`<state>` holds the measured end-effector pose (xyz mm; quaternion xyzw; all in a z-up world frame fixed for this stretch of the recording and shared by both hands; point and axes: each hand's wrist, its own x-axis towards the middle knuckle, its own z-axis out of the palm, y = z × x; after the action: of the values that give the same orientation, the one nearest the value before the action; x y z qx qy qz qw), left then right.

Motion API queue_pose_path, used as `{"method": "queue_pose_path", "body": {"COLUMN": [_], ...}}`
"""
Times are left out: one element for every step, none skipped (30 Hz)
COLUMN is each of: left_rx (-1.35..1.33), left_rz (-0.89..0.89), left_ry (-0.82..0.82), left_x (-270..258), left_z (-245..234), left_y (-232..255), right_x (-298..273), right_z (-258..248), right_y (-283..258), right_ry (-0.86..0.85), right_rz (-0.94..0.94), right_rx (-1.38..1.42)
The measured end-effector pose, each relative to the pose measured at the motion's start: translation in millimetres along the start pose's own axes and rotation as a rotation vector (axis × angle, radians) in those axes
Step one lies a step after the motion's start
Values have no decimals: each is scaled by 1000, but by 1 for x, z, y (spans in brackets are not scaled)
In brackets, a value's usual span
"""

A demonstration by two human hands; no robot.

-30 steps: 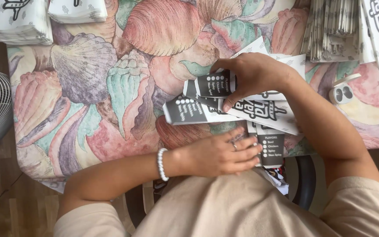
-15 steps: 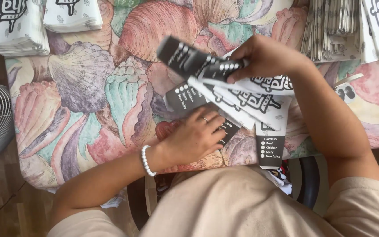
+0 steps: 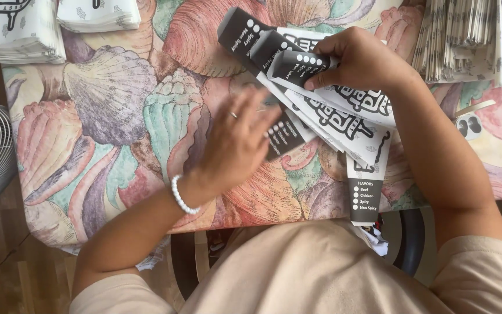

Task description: Sorting and stacking printed paper labels on a table

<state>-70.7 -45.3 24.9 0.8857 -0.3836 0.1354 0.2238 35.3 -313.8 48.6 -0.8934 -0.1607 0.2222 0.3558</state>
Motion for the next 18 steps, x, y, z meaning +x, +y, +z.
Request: {"method": "queue_pose_path", "body": {"left_rx": [16, 31, 31, 29, 29, 33, 36, 39, 42, 42, 37, 35, 48, 62, 62, 67, 73, 74], "left_rz": [-112, -223, -221, -248, -275, -272, -242, -212, -210, -166, -123, -119, -133, -147, -144, -145, -146, -144], "left_ry": [-43, -86, -84, -160, -234, -228, -250, -273, -271, -266, -265, -266, -315, -363, -363, -347, -330, -329], "left_x": [3, 7, 10, 12, 17, 21, 24, 28, 29, 30, 30, 31, 32, 33, 35, 36, 38, 41], "left_z": [2, 4, 7, 9, 11, 13, 13, 14, 13, 13, 13, 14, 14, 14, 16, 18, 20, 21], "left_y": [-11, -23, -36, -50, -65, -71, -77, -84, -85, -86, -86, -86, -86, -85, -87, -88, -90, -92], "right_x": [2, 5, 8, 12, 16, 17, 19, 20, 19, 18, 15, 19, 22, 25, 25, 24, 24, 23], "right_z": [-1, -3, -1, 0, 0, 0, 2, 3, -1, -4, -6, -6, -7, -8, -10, -11, -13, -15], "right_y": [-3, -6, -3, -1, 0, 1, 2, 3, 3, 3, 5, 13, 21, 28, 28, 28, 27, 28], "right_ry": [-30, -60, -58, -23, 14, 19, 80, 141, 145, 168, 190, 192, 163, 133, 136, 137, 138, 140], "right_rz": [3, 6, 6, 47, 85, 81, 102, 122, 119, 118, 122, 125, 101, 76, 76, 119, 161, 159], "right_rx": [-24, -48, -50, -66, -84, -88, -61, -34, -35, 23, 83, 83, 249, 415, 416, 573, 729, 729]}}
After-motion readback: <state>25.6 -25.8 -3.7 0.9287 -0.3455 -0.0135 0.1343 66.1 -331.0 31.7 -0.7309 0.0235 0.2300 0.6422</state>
